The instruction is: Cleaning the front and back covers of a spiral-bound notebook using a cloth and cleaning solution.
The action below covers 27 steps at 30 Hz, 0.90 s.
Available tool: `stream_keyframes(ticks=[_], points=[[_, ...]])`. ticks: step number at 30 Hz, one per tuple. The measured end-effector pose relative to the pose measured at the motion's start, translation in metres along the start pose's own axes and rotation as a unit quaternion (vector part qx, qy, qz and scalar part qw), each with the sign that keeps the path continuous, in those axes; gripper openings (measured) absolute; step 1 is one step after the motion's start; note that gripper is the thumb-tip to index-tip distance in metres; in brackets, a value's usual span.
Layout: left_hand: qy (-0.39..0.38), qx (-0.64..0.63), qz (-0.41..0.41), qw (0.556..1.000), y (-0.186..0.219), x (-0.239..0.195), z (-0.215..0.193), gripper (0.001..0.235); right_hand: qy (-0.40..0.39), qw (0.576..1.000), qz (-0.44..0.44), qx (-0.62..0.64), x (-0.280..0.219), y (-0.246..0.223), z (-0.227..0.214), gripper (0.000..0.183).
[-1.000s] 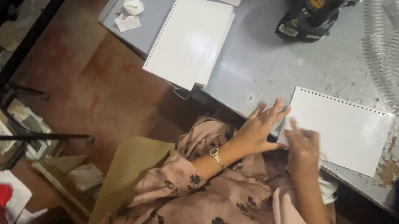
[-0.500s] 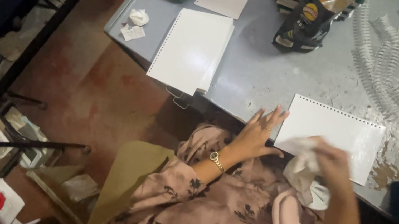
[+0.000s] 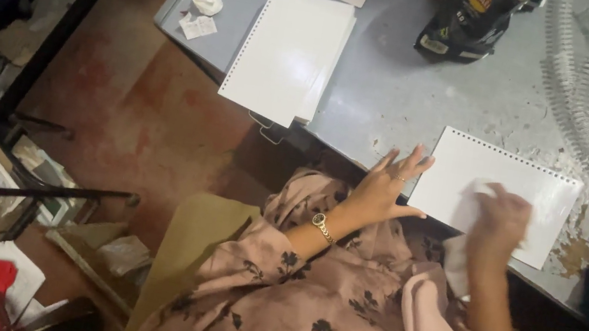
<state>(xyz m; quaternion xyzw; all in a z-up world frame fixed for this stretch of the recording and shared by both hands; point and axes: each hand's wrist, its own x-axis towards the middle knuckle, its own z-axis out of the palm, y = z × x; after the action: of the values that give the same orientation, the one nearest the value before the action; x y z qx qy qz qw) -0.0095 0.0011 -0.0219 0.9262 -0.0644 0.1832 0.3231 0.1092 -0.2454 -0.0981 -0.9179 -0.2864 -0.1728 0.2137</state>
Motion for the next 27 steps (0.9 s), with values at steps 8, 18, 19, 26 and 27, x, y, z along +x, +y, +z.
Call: stream_keyframes(ticks=[8,18,19,26,27], points=[[0.012,0.022,0.006,1.0,0.002,0.001,-0.001,0.125,-0.018,0.982,-0.111,0.153,0.008,-0.097,-0.031,0.027],[0.023,0.042,0.02,0.999,0.0,0.002,0.0,0.129,-0.216,0.851,-0.045,0.476,0.048,-0.092,-0.1,0.02],[0.022,0.039,0.029,0.999,-0.003,0.004,0.001,0.13,-0.176,0.894,-0.004,0.411,0.045,-0.07,-0.089,0.022],[0.016,0.026,0.007,1.0,-0.004,0.0,0.007,0.12,-0.055,0.991,-0.047,0.113,0.003,-0.053,-0.019,0.028],[0.014,0.026,0.004,1.0,-0.005,0.001,0.006,0.12,-0.058,0.991,-0.047,0.114,0.005,-0.067,-0.026,0.028]])
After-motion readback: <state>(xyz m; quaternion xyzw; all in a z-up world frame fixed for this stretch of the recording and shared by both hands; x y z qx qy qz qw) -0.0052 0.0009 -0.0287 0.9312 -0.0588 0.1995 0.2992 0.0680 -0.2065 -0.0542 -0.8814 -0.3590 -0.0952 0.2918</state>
